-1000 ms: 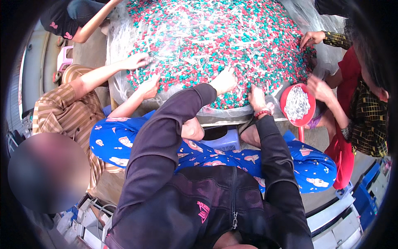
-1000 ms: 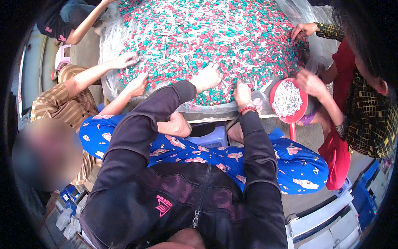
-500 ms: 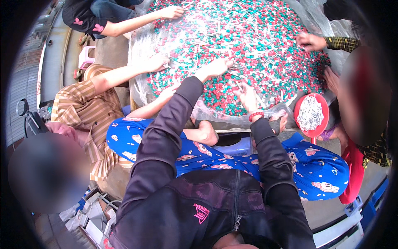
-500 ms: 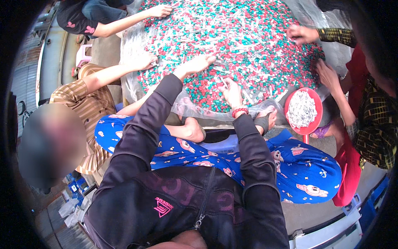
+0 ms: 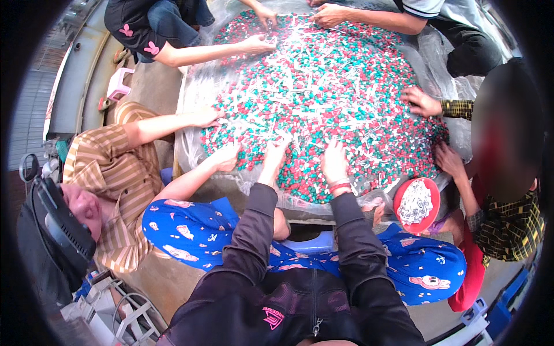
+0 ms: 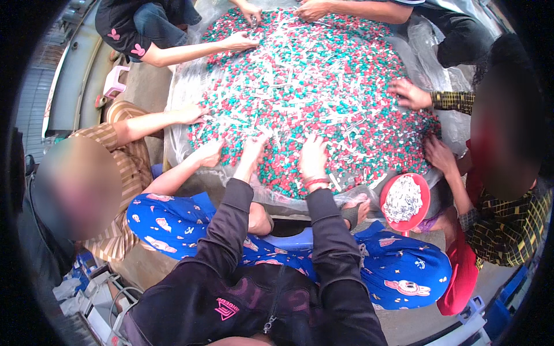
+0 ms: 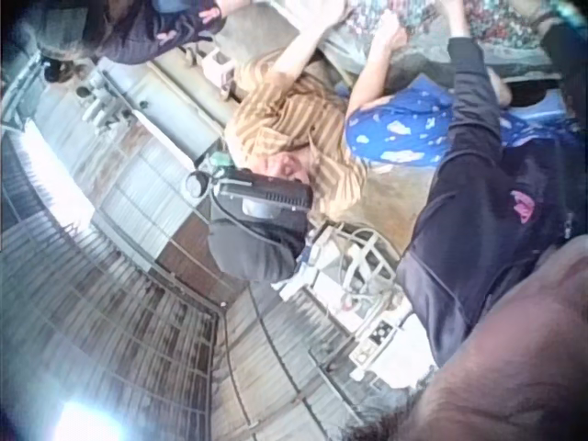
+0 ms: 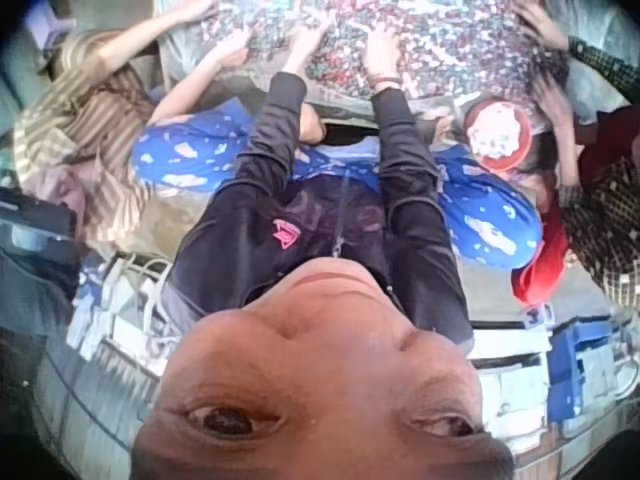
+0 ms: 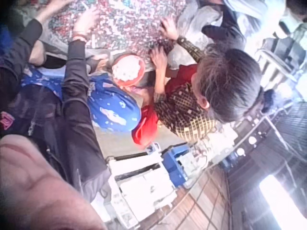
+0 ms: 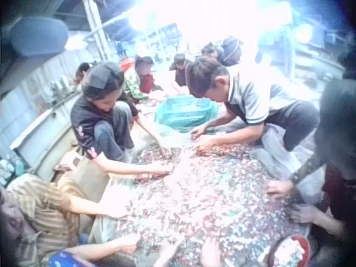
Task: The person works with others to sort a large pile of small red, white, and green items on a plastic sheet on a board, picking them up by hand and placing them into a small red bowl.
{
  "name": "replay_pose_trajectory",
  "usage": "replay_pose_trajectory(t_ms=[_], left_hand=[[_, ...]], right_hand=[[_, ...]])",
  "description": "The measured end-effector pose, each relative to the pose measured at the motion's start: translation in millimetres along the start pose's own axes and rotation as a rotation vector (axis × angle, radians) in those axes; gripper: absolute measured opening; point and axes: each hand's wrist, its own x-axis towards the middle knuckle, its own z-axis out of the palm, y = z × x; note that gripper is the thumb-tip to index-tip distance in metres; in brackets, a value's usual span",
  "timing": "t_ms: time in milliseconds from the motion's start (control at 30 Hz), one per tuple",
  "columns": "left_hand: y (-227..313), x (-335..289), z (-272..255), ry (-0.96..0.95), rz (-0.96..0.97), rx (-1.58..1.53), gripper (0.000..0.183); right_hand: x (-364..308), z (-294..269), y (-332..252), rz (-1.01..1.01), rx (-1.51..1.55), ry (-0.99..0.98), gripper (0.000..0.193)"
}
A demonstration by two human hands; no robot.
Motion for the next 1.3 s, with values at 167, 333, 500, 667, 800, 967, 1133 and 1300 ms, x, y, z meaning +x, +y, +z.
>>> replay_pose_trajectory(t_ms=[167, 333, 500, 667, 800, 967, 1133, 1300], left_hand=[[27.0, -41.5, 58.6, 0.062, 0.051, 0.860, 0.047], [43.9, -22.9, 72.4, -0.076, 0.230, 0.659, 0.037], [92.2, -8.6, 56.6, -0.268, 0.190, 0.408, 0.037], [87.4, -2.9, 15.6, -0.189, 0.390, 0.723, 0.030], [97.8, -19.1, -6.1, -0.087, 0.397, 1.115, 0.029], [76.1, 0.0, -19.6, -0.182, 0.756, 1.224, 0.025], [133.9, -17.6, 24.2, -0.102, 0.744, 1.229, 0.038], [165.9, -83.4, 86.3, -0.259, 1.258, 1.276, 0.023]], right_hand=[[-20.8, -17.6, -26.3, 0.252, 0.143, -0.312, 0.022], [-5.9, -29.2, -0.9, 0.389, 0.498, -0.580, 0.036], [11.9, -47.9, 16.6, 0.302, 0.803, -0.441, 0.039], [3.7, -43.3, 24.1, 0.189, 0.897, -0.314, 0.035], [9.7, -74.9, 7.6, 0.080, 0.541, -0.025, 0.033], [19.8, -81.7, 12.5, 0.443, 1.271, -0.303, 0.019], [7.7, -81.1, 36.3, 0.502, 2.239, -0.241, 0.027], [7.0, -108.9, 8.7, 0.583, 2.439, -0.302, 0.049]])
